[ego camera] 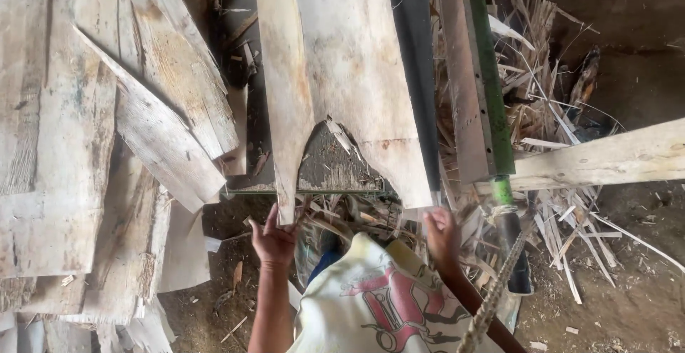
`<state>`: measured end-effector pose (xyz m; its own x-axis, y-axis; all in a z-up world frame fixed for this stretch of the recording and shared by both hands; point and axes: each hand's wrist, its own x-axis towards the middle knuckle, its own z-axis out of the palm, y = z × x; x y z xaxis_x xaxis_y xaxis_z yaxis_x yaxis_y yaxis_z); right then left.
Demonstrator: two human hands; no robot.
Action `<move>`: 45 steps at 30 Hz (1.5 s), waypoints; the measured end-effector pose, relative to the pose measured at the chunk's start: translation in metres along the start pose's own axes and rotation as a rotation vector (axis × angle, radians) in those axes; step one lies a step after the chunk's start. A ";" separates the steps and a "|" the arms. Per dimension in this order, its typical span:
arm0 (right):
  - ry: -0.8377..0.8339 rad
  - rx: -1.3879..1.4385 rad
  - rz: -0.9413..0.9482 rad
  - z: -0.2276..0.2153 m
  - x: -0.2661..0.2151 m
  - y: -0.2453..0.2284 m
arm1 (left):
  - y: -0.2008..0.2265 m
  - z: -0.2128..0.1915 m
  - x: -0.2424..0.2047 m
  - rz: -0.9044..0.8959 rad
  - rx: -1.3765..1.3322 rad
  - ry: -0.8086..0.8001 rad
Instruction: Using a manual guillotine-style cutter to trim and sort pieces of tree bark or thin wood sheets.
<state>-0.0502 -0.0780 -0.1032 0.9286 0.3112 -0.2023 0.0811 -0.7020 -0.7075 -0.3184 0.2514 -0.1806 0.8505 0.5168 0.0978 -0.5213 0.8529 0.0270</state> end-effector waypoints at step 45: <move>-0.478 0.755 0.120 -0.225 -0.012 -0.118 | -0.074 0.128 0.145 -0.107 1.292 0.738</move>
<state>0.0109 -0.1428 0.1348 0.6519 0.6143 -0.4445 -0.4227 -0.1922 -0.8856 -0.1648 0.2537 -0.0412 0.5246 0.7141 -0.4635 0.1801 0.4390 0.8803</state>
